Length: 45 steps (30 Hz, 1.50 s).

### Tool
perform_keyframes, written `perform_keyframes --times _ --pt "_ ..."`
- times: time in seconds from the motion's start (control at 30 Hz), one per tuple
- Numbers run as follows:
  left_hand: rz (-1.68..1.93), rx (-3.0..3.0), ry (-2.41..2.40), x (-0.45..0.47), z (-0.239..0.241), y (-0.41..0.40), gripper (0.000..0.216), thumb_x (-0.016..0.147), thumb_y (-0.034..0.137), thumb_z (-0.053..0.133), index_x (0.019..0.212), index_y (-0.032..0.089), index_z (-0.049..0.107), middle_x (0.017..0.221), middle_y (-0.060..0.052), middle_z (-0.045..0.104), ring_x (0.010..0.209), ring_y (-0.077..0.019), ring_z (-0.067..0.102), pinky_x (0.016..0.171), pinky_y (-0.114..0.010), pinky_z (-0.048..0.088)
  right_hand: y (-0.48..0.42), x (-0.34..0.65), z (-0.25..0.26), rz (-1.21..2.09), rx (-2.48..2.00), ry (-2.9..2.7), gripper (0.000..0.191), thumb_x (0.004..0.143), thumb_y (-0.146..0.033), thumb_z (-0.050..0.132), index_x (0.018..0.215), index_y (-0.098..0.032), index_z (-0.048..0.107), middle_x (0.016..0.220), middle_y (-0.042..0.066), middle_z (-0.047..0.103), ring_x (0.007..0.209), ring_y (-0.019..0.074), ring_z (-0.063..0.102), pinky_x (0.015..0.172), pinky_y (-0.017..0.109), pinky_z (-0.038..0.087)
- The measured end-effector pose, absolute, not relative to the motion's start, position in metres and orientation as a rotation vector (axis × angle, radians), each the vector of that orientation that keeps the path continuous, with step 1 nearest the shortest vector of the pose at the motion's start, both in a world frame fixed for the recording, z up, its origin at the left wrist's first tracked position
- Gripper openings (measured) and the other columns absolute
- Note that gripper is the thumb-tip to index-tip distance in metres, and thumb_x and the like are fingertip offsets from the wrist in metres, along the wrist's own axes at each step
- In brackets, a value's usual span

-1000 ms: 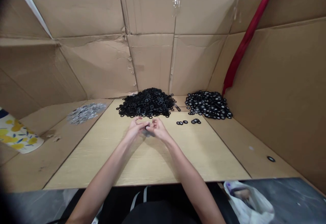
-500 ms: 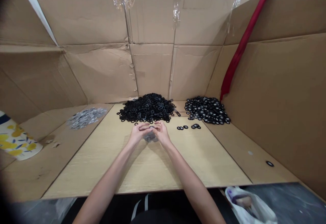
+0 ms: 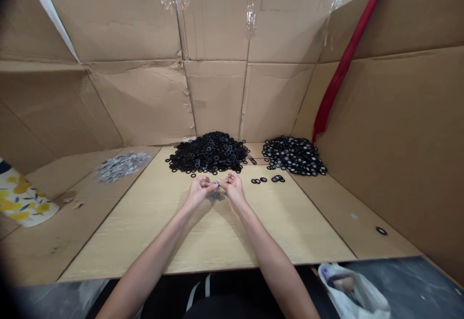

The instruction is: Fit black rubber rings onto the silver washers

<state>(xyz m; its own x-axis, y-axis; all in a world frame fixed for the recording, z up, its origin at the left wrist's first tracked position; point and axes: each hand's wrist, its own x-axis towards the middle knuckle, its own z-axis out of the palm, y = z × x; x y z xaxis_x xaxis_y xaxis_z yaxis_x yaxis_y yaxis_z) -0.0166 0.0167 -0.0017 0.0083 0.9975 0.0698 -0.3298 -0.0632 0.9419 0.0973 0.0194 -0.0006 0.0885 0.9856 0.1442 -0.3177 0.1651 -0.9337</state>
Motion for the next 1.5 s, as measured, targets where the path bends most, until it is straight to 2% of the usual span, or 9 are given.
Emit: perform_keyframes --times 0.17,0.57,0.93,1.13,1.3,1.5 --pt "1.359 1.132 0.974 -0.019 -0.009 0.017 0.036 0.047 0.012 0.073 0.071 0.016 0.047 0.053 0.002 0.057 0.047 -0.0104 0.054 0.049 -0.021 0.039 0.017 0.095 -0.001 1.245 -0.881 -0.997 0.046 0.047 -0.028 0.072 0.072 -0.023 0.034 0.051 -0.009 0.044 0.049 0.0105 0.047 0.049 0.025 0.036" --pt "1.395 0.913 0.806 -0.024 0.003 0.022 0.055 0.042 0.020 0.079 0.076 0.019 0.036 0.054 0.003 0.059 0.050 -0.0119 0.058 0.057 -0.025 0.045 0.011 0.100 0.014 1.289 -0.914 -1.070 0.042 0.049 -0.021 0.070 0.071 -0.023 0.034 0.053 -0.010 0.040 0.047 0.0069 0.039 0.045 0.021 0.028" --pt "1.441 1.027 0.850 -0.026 0.007 0.018 0.051 0.043 0.021 0.079 0.074 0.018 0.039 0.061 -0.001 0.065 0.055 -0.0126 0.061 0.058 -0.024 0.045 0.011 0.104 0.013 0.981 -1.038 -1.457 0.032 0.059 -0.030 0.064 0.070 -0.021 0.036 0.059 -0.007 0.038 0.054 0.0092 0.037 0.051 0.023 0.030" --pt "1.407 1.165 0.898 -0.030 0.010 0.018 0.040 0.047 0.023 0.077 0.076 0.015 0.050 0.061 -0.001 0.064 0.057 -0.0123 0.061 0.058 -0.024 0.046 0.017 0.103 0.007 0.805 -1.014 -1.524 0.028 0.062 -0.026 0.062 0.074 -0.022 0.037 0.062 -0.006 0.040 0.054 0.0092 0.037 0.052 0.023 0.030" --pt "1.392 1.043 0.817 -0.025 0.009 0.018 0.040 0.050 0.026 0.077 0.079 0.014 0.053 0.062 -0.001 0.065 0.057 -0.0127 0.061 0.063 -0.029 0.050 0.017 0.100 0.011 1.045 -0.901 -1.215 0.037 0.056 -0.028 0.066 0.077 -0.023 0.036 0.062 -0.007 0.045 0.055 0.0089 0.042 0.053 0.022 0.031" --pt "1.343 1.028 0.821 -0.017 0.005 0.013 0.045 0.047 0.021 0.078 0.084 0.013 0.054 0.064 -0.002 0.066 0.059 -0.0138 0.062 0.066 -0.030 0.050 0.014 0.100 0.015 1.256 -0.874 -0.987 0.045 0.048 -0.027 0.073 0.075 -0.022 0.037 0.052 -0.009 0.049 0.047 0.0072 0.041 0.049 0.020 0.027"
